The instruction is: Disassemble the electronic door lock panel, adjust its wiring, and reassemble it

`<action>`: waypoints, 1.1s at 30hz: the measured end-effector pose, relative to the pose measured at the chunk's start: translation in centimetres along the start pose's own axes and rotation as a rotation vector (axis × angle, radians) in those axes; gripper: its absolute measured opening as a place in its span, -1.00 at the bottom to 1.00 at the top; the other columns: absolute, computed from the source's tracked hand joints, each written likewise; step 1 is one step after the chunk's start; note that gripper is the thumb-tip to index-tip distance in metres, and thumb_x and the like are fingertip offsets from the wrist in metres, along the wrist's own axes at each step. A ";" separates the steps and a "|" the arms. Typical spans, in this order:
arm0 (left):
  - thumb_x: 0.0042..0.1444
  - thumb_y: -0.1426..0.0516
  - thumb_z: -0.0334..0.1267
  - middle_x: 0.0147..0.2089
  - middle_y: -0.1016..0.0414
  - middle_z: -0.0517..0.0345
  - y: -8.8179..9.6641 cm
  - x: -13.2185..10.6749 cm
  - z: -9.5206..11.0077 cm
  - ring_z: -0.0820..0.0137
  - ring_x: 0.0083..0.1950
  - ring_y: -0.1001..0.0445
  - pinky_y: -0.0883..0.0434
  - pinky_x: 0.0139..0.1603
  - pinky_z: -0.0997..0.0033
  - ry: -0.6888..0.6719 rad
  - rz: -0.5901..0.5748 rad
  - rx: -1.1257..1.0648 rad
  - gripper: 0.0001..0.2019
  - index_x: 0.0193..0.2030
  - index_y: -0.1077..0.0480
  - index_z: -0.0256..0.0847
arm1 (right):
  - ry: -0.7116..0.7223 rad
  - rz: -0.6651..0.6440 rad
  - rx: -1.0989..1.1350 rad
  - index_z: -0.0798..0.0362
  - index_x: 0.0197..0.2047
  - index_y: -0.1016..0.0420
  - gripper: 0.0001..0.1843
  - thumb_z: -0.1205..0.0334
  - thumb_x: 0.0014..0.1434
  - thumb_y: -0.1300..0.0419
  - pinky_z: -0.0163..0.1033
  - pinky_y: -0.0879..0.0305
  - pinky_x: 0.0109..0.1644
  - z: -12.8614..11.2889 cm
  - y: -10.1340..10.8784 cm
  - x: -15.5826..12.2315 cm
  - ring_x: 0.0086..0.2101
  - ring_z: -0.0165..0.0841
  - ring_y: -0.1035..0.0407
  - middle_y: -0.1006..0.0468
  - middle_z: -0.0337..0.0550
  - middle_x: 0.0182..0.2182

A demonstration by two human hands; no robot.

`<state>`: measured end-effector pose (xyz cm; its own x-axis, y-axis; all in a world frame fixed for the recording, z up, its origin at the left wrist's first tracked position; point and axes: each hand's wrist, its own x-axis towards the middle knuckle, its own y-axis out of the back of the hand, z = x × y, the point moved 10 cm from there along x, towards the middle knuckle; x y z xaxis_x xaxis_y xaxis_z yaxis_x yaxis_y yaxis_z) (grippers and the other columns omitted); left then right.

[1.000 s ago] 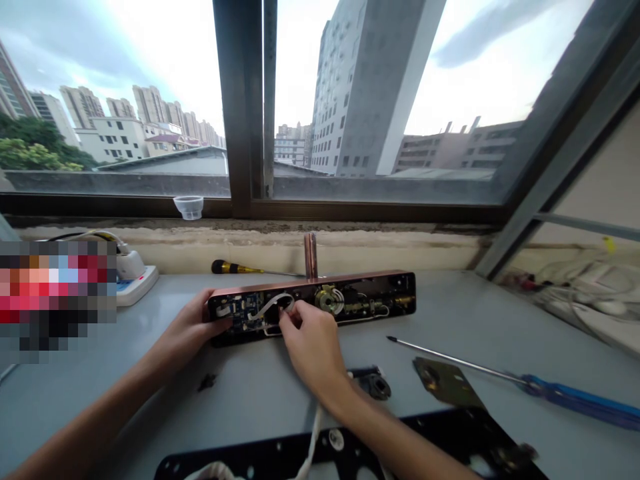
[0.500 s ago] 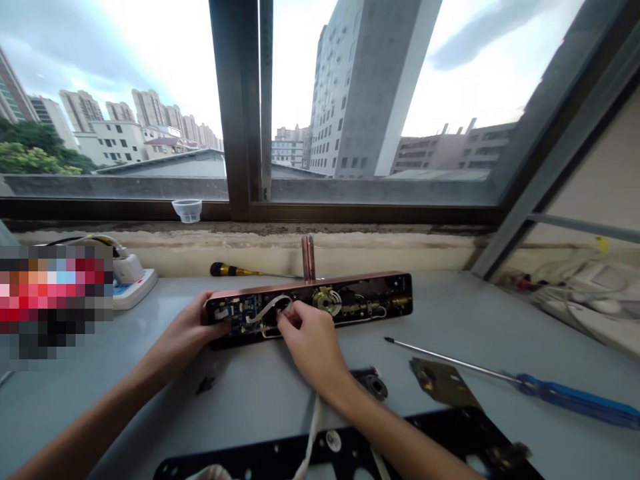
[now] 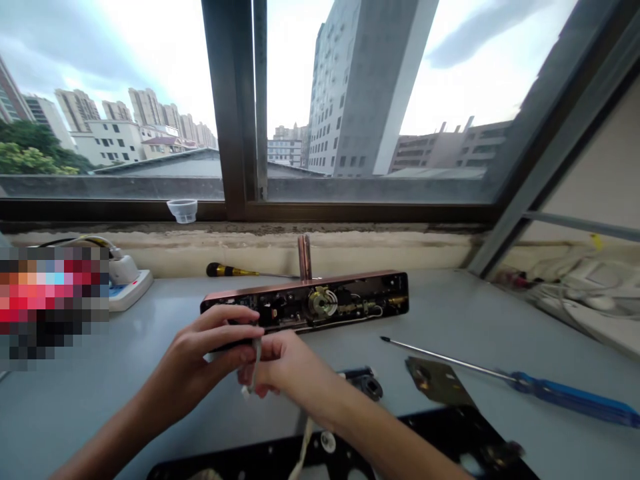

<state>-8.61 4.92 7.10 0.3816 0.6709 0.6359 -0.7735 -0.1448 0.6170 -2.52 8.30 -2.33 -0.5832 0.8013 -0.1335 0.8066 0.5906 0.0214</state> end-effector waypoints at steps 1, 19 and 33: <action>0.07 -0.11 -0.38 -0.15 -0.48 0.11 0.1 0.0 -0.2 0.40 -0.15 -0.46 -0.40 -0.15 0.45 0.013 0.005 -0.010 -0.86 -0.26 -0.47 -0.14 | -0.026 -0.031 -0.002 0.13 -0.65 -0.30 -0.92 0.28 -0.25 -0.09 -0.37 0.02 -0.48 0.3 -0.3 -0.1 -0.55 -0.52 -0.16 -0.31 -0.25 -0.62; 0.07 0.00 -0.20 -0.55 -0.25 0.29 -2.6 -1.3 -5.2 0.48 -0.52 -0.17 -0.17 -0.50 0.49 0.589 -0.156 -0.293 -0.82 -0.48 -0.29 -0.19 | 0.292 0.312 -0.155 0.11 -0.35 -0.45 -0.73 0.06 -0.04 -0.18 -0.38 -0.09 -0.50 -3.9 3.7 -1.9 -0.57 -0.51 -0.14 -0.33 -0.28 -0.59; 0.08 -0.02 -0.17 -0.43 -0.47 0.19 1.9 -1.0 -5.4 0.39 -0.40 -0.38 -0.29 -0.39 0.44 0.513 0.116 -0.023 -0.80 -0.38 -0.41 -0.19 | 0.208 0.317 -0.447 0.11 -0.56 -0.29 -0.68 0.06 0.06 -0.01 -0.37 -0.04 -0.50 -3.8 5.5 -1.1 -0.59 -0.50 -0.11 -0.25 -0.30 -0.67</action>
<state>-13.16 7.93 5.16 0.0005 0.9223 0.3864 -0.8091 -0.2267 0.5422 2.24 11.04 1.67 -0.3633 0.9205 0.1441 0.8523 0.2659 0.4504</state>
